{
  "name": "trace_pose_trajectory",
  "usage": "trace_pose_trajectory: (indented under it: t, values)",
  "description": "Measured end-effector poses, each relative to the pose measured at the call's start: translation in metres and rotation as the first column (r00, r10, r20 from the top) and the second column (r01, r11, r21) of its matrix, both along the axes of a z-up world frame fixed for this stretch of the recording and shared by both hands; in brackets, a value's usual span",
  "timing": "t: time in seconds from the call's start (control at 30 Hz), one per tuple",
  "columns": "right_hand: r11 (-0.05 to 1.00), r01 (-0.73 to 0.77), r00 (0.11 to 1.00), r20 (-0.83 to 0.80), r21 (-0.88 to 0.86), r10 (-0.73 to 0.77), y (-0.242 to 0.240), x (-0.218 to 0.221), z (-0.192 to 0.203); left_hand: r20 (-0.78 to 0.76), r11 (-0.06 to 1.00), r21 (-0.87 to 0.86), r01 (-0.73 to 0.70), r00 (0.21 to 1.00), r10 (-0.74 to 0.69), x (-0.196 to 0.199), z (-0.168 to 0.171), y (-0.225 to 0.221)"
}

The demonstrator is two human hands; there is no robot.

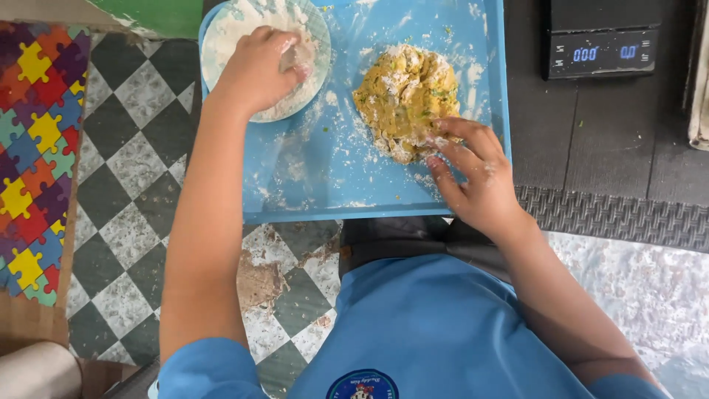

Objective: Weighing dough portions on a scale, cutting dough with a bench scraper, and kneading a large mass of dough with flour on a tray.

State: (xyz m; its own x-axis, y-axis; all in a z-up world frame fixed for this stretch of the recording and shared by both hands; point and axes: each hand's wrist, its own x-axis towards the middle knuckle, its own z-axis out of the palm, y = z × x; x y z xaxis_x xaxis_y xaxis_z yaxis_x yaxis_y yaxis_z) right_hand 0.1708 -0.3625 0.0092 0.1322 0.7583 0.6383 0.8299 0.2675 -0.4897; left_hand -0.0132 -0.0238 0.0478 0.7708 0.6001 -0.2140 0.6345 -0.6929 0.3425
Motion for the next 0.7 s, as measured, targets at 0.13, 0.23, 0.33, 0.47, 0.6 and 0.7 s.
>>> trace_pose_trajectory:
  t: [0.13, 0.23, 0.33, 0.47, 0.6, 0.7]
  values:
    - [0.999, 0.036, 0.998, -0.049, 0.017, -0.036, -0.004, 0.001, -0.004, 0.050, 0.995, -0.063, -0.081, 0.995, 0.084, 0.000, 0.006, 0.000]
    - [0.996, 0.084, 0.996, -0.035, -0.014, -0.084, -0.007, 0.002, -0.006, 0.125, 0.999, 0.040, 0.006, 0.992, -0.011, -0.004, -0.016, 0.024]
    - [0.991, 0.133, 0.985, -0.109, -0.019, -0.135, -0.008, 0.005, -0.019, 0.163, 0.991, 0.122, 0.055, 0.984, -0.074, -0.007, -0.007, 0.043]
    - [0.993, 0.109, 0.942, -0.324, 0.054, -0.085, -0.014, 0.005, -0.011, 0.092, 0.990, 0.125, -0.066, 0.994, 0.055, -0.007, 0.015, 0.032]
    - [0.976, 0.203, 0.882, -0.447, 0.081, -0.146, -0.017, 0.007, -0.012, 0.153, 0.999, 0.021, -0.033, 0.988, 0.029, 0.014, 0.052, -0.019]
    - [0.970, 0.230, 0.855, -0.493, 0.080, -0.162, -0.016, 0.009, -0.016, 0.205, 0.989, -0.003, 0.148, 0.968, -0.144, 0.041, 0.077, -0.063]
